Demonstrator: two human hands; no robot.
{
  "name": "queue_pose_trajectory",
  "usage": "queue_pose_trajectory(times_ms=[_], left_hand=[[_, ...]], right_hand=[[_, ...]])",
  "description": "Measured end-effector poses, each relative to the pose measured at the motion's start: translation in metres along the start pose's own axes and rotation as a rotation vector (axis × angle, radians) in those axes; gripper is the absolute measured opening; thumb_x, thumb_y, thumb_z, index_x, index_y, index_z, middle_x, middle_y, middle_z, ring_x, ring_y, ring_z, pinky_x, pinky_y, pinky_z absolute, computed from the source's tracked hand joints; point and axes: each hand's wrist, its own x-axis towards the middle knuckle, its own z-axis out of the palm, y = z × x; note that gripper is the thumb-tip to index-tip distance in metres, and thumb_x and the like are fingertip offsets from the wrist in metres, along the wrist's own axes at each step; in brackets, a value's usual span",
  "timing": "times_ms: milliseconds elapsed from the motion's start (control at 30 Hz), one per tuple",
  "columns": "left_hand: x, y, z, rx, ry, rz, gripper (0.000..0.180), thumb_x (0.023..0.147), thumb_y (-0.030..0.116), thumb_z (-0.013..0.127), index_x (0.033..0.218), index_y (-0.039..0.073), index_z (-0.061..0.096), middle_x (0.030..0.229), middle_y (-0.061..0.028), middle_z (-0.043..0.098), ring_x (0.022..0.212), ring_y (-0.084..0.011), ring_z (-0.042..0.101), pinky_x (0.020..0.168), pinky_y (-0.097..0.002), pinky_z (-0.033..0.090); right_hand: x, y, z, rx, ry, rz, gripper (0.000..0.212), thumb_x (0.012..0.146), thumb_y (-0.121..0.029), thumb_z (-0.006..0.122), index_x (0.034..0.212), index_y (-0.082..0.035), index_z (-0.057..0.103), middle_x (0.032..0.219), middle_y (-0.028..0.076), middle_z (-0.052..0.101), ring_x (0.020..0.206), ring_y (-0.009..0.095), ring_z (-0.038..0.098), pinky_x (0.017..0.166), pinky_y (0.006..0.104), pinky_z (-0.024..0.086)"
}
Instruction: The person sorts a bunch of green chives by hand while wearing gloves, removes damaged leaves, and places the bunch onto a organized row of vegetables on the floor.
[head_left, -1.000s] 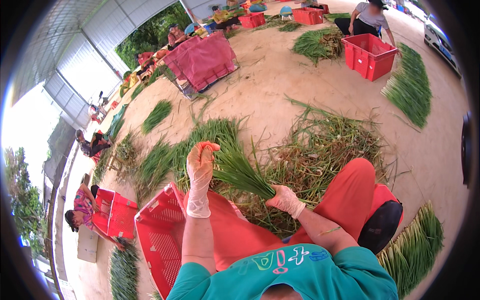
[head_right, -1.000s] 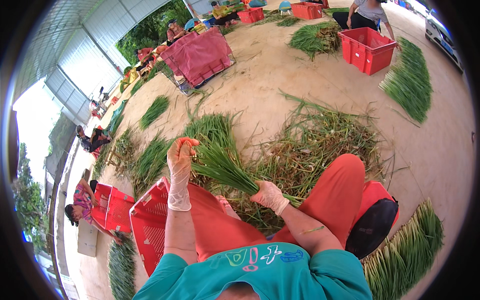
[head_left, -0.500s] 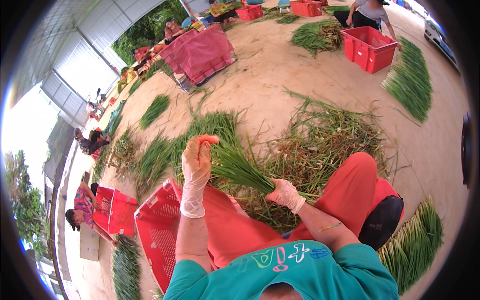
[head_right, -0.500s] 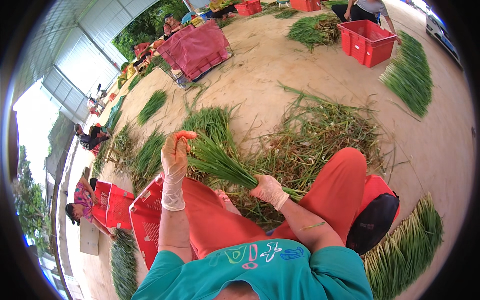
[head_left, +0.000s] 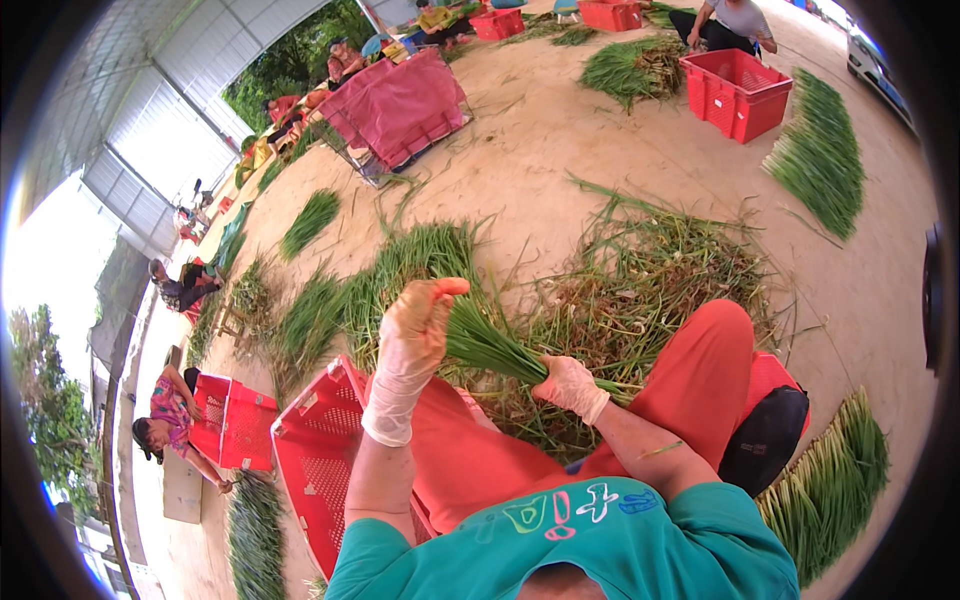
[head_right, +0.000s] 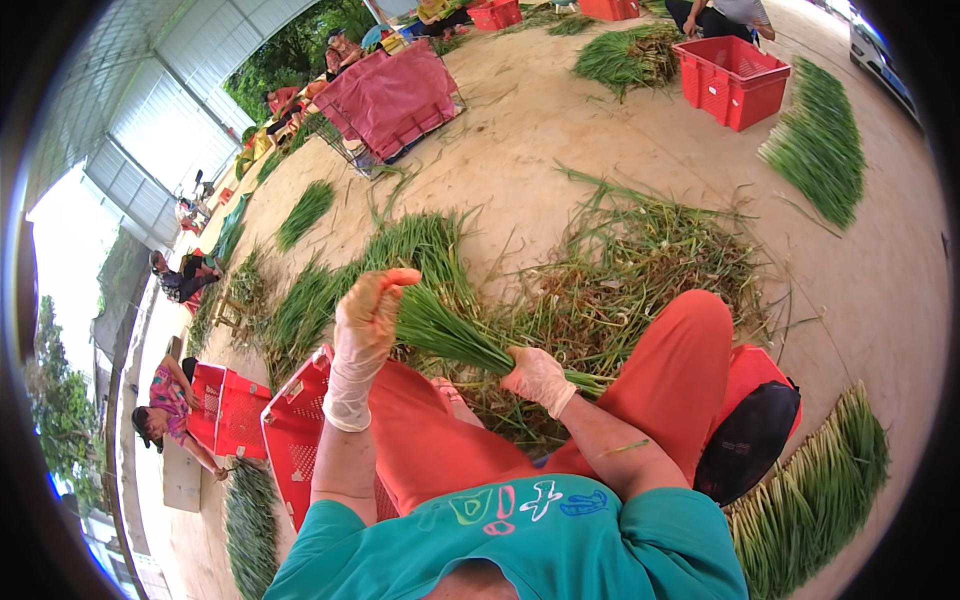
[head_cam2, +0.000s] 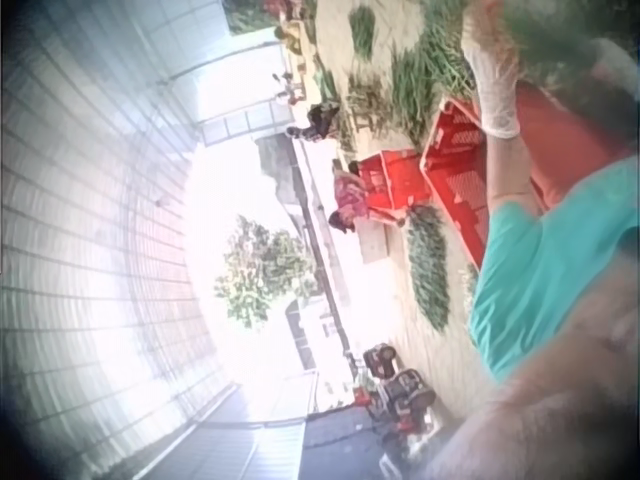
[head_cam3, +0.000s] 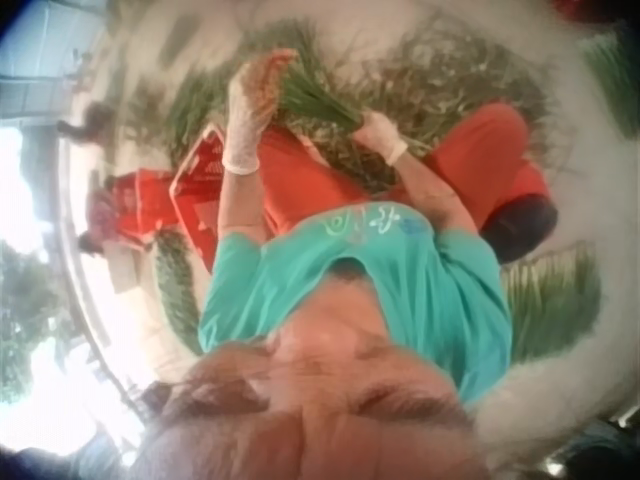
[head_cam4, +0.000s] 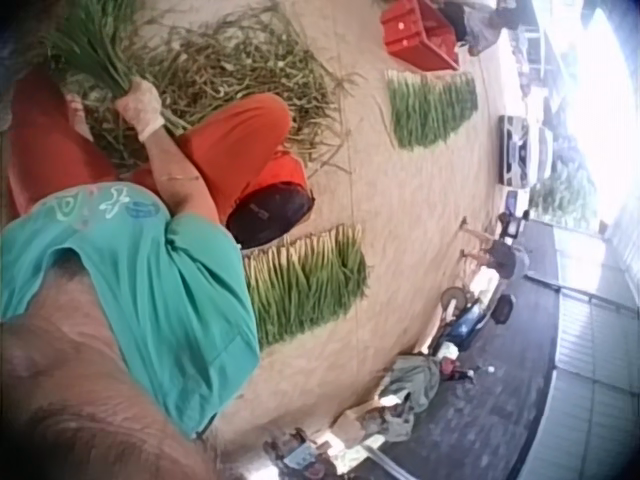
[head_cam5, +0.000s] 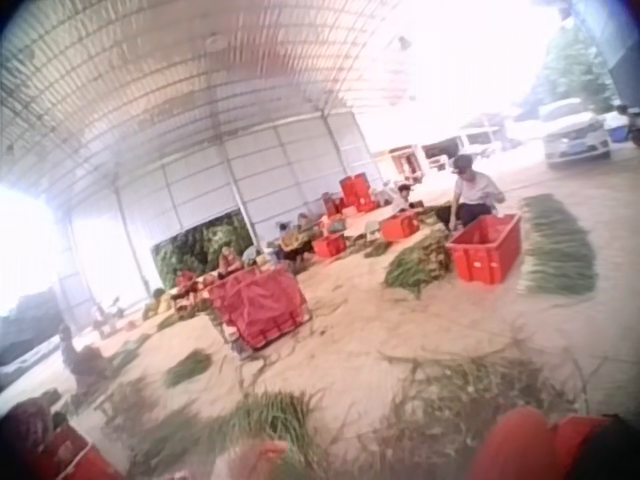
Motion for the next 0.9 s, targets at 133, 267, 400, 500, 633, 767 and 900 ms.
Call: queue_pose_trajectory(times_ms=[133,267,400,500,633,767,900], left_hand=[[-0.015,-0.025,0.035,0.729,-0.295,0.322,0.017,0.091,0.008,0.058,0.103,0.01,0.07,0.074,-0.0114,0.059,0.068,-0.0297,0.062,0.057,-0.0417,0.049],[-0.032,-0.061,0.049,0.61,-0.159,0.19,0.006,0.09,0.011,0.061,0.085,0.009,0.065,0.075,-0.0131,0.062,0.067,-0.0312,0.062,0.058,-0.0419,0.05],[0.001,-0.029,0.024,0.014,-0.036,-0.414,0.012,0.096,0.01,0.06,0.091,0.004,0.069,0.074,-0.0058,0.067,0.064,-0.0138,0.06,0.058,-0.0278,0.048],[0.019,-0.053,0.012,-0.07,0.099,-0.023,0.019,0.1,0.016,0.06,0.097,0.0,0.07,0.081,-0.005,0.066,0.063,-0.0103,0.054,0.057,-0.0255,0.044],[0.038,-0.062,0.016,0.486,-0.163,0.215,0.013,0.089,0.007,0.065,0.1,0.006,0.072,0.099,-0.0179,0.063,0.082,-0.0295,0.063,0.071,-0.0367,0.051],[0.03,-0.094,0.013,0.662,-0.426,0.211,0.015,0.083,0.004,0.06,0.092,0.008,0.072,0.095,-0.0189,0.065,0.087,-0.0373,0.063,0.075,-0.0437,0.052],[0.024,-0.087,0.011,0.457,-0.227,0.095,0.011,0.089,0.006,0.056,0.085,0.005,0.067,0.078,-0.0122,0.063,0.076,-0.031,0.063,0.068,-0.0394,0.05]], right_hand=[[0.004,0.003,0.009,-0.041,0.027,-0.011,0.053,0.069,-0.03,0.069,0.117,-0.008,0.067,0.097,0.02,0.071,0.094,0.035,0.068,0.081,0.0432,0.055],[0.005,-0.004,0.006,-0.033,0.012,-0.021,0.052,0.07,-0.029,0.069,0.117,-0.008,0.068,0.096,0.02,0.071,0.091,0.036,0.069,0.079,0.0436,0.055],[0.004,0.004,0.005,-0.067,0.065,-0.005,0.047,0.071,-0.028,0.068,0.114,-0.008,0.068,0.092,0.019,0.071,0.088,0.037,0.069,0.077,0.0449,0.055],[0.004,0.001,0.009,-0.087,0.057,-0.042,0.051,0.068,-0.027,0.066,0.116,-0.008,0.068,0.085,0.019,0.07,0.083,0.035,0.068,0.073,0.0431,0.053],[0.0,-0.001,0.011,-0.079,0.063,-0.048,0.047,0.069,-0.027,0.066,0.113,-0.009,0.069,0.085,0.019,0.07,0.085,0.036,0.068,0.075,0.0441,0.053],[0.001,-0.003,0.012,-0.093,0.058,-0.058,0.045,0.069,-0.027,0.066,0.11,-0.009,0.069,0.086,0.02,0.07,0.086,0.037,0.068,0.076,0.0444,0.054],[0.005,0.003,0.014,-0.08,0.074,-0.068,0.044,0.069,-0.026,0.066,0.109,-0.009,0.069,0.086,0.02,0.069,0.086,0.037,0.068,0.075,0.0443,0.054]])
